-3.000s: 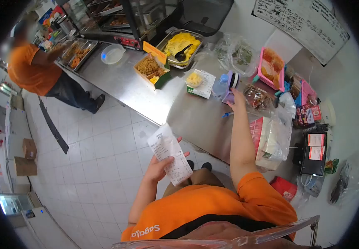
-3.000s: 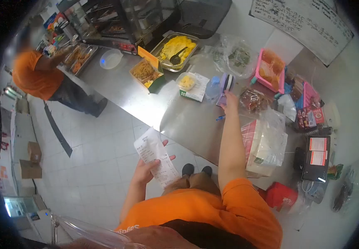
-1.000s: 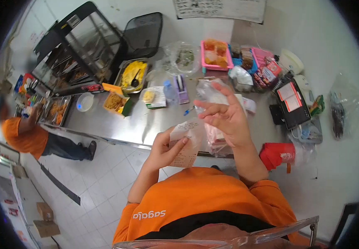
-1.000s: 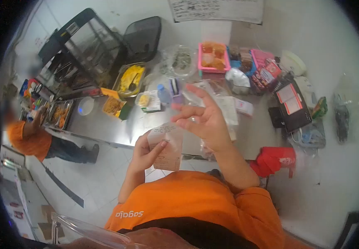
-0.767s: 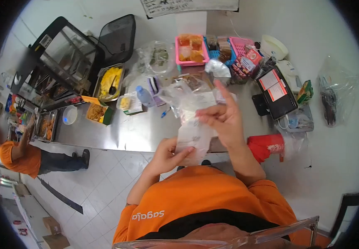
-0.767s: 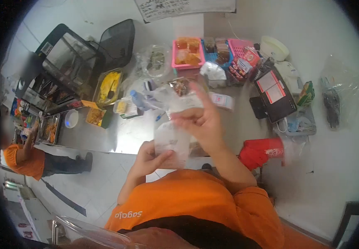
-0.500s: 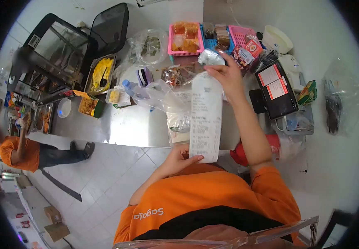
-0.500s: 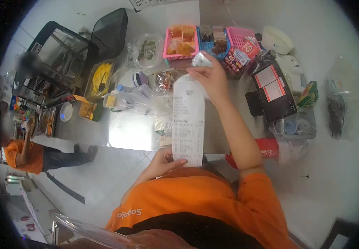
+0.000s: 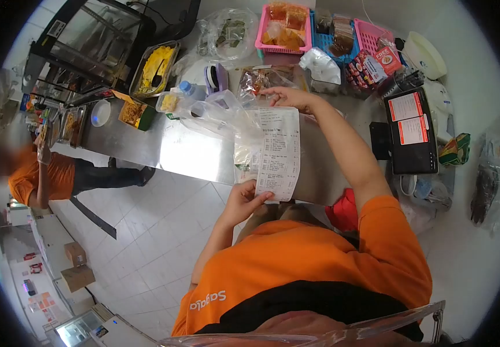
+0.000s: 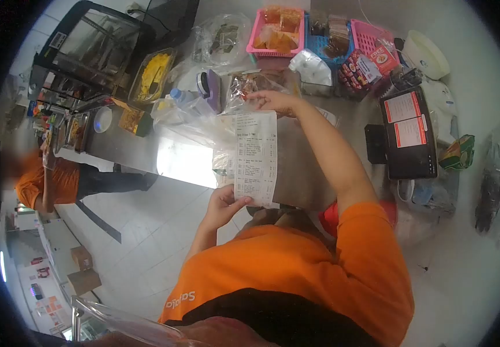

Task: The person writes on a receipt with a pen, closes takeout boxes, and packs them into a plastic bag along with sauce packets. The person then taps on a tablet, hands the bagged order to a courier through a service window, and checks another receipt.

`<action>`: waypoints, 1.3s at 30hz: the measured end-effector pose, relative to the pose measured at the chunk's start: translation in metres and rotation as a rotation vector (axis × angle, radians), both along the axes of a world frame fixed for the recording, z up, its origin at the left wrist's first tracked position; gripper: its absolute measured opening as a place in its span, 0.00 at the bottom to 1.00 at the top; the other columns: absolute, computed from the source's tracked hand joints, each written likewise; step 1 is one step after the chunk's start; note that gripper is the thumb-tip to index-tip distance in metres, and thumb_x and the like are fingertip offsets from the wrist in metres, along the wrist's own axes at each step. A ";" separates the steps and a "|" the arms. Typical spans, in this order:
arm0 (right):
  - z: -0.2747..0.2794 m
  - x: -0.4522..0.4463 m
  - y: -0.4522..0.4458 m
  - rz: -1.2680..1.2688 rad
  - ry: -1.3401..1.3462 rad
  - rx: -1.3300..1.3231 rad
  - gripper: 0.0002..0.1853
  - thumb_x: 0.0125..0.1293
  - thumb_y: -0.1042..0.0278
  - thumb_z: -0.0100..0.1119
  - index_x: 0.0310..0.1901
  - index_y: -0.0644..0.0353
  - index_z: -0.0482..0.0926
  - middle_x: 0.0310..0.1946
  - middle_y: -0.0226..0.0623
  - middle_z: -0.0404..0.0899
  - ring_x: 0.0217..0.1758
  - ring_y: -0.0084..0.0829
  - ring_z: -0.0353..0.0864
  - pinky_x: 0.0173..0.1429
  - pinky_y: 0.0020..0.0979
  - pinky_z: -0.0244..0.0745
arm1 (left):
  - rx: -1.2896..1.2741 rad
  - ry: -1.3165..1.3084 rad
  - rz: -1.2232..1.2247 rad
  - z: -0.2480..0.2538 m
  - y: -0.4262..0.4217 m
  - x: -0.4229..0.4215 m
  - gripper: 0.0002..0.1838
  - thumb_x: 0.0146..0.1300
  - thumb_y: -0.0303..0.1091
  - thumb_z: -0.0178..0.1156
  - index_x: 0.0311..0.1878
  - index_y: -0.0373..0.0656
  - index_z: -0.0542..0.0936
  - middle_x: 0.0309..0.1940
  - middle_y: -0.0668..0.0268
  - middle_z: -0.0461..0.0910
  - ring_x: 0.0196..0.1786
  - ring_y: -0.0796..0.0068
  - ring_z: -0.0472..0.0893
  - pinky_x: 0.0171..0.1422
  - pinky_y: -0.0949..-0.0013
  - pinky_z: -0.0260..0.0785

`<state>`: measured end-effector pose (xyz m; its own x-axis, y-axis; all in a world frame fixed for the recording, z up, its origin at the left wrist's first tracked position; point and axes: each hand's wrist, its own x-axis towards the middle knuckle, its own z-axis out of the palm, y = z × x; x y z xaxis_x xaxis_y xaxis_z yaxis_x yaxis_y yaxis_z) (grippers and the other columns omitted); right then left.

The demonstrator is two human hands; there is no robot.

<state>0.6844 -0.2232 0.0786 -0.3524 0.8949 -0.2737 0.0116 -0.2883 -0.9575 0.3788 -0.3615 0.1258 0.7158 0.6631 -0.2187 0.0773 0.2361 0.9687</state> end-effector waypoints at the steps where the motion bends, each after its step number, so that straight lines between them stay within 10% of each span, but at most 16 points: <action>1: -0.002 0.001 0.003 0.034 -0.009 -0.033 0.31 0.57 0.72 0.62 0.64 0.55 0.65 0.41 0.33 0.77 0.43 0.22 0.76 0.44 0.23 0.72 | -0.003 0.002 0.003 0.001 0.000 0.000 0.10 0.62 0.26 0.61 0.44 0.32 0.78 0.38 0.68 0.81 0.36 0.86 0.75 0.39 0.81 0.69; 10: 0.025 -0.039 -0.131 -0.877 -0.317 0.844 0.05 0.64 0.72 0.57 0.39 0.62 0.79 0.37 0.35 0.75 0.46 0.25 0.74 0.49 0.26 0.70 | -0.077 0.025 0.001 -0.008 -0.011 -0.019 0.07 0.63 0.23 0.58 0.43 0.31 0.77 0.40 0.63 0.81 0.43 0.80 0.78 0.49 0.76 0.72; 12: 0.029 -0.066 -0.199 -0.728 0.060 0.500 0.05 0.65 0.74 0.54 0.34 0.66 0.77 0.34 0.34 0.76 0.39 0.25 0.75 0.46 0.27 0.70 | -0.081 0.042 -0.006 -0.014 -0.012 -0.024 0.07 0.63 0.23 0.58 0.43 0.31 0.77 0.40 0.62 0.81 0.44 0.79 0.79 0.50 0.75 0.72; 19: 0.031 -0.114 -0.259 -0.158 -0.147 0.481 0.07 0.61 0.69 0.59 0.31 0.64 0.80 0.28 0.41 0.80 0.30 0.34 0.78 0.36 0.30 0.71 | -0.029 0.029 -0.034 -0.021 -0.013 -0.026 0.07 0.63 0.23 0.58 0.43 0.32 0.76 0.41 0.63 0.80 0.45 0.79 0.78 0.52 0.74 0.71; 39: 0.018 -0.123 -0.248 -0.321 -0.274 0.359 0.13 0.60 0.62 0.61 0.30 0.66 0.82 0.21 0.42 0.80 0.22 0.29 0.75 0.29 0.30 0.68 | -0.360 0.032 -0.024 0.010 -0.026 -0.021 0.21 0.65 0.25 0.53 0.61 0.39 0.66 0.53 0.63 0.74 0.54 0.75 0.74 0.55 0.71 0.70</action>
